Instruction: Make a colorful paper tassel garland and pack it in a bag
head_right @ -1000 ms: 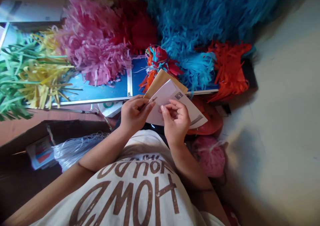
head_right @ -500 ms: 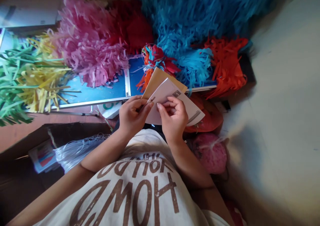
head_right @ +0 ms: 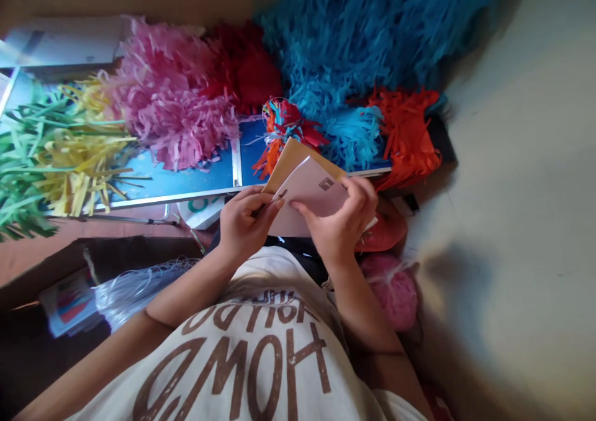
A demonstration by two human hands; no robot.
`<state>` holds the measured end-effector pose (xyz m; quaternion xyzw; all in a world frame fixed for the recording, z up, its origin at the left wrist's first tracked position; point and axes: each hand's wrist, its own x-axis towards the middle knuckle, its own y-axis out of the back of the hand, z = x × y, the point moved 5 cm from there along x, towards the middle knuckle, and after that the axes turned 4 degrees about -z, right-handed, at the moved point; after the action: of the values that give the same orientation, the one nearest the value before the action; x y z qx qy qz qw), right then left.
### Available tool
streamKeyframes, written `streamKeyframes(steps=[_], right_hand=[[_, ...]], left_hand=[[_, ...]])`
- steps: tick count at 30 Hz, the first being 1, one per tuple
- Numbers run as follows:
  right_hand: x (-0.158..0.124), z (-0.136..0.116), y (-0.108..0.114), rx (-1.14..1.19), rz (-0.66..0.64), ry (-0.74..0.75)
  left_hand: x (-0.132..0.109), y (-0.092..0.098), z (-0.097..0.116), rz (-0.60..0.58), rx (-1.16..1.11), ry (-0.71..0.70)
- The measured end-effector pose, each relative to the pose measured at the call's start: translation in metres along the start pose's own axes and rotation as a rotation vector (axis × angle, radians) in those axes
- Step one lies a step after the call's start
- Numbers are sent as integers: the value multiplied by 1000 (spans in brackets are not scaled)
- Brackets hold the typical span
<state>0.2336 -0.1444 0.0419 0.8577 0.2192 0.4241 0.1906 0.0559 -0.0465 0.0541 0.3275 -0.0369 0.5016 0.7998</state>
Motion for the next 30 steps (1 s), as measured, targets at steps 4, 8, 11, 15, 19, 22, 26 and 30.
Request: streamKeyframes(steps=[4,8,11,15,19,22,26,30], right_hand=[[20,34,13,47,11,-50],[28,67,21,271,-294,-198],[31,71,17,479,-527,-317],[33,43,-4,740,-753,-330],[26,2,-28,829,-846,-352],[26,-4,-42,813,-800,-429],[34,50,-30,827,-546,-571],[9,139,24,846,-153,-824]], left_hand=[[4,15,0,30,19,6],[16,44,-8,-38,-38,-22],[24,68,-13,-106,-77,-75],[23,87,-11,-161,-138,-149],[17,88,-9,-181,-208,-157],[13,89,-14,-214,-189,-134],[1,103,-28,-237,-78,-131],[-17,117,-52,-152,-198,-62]])
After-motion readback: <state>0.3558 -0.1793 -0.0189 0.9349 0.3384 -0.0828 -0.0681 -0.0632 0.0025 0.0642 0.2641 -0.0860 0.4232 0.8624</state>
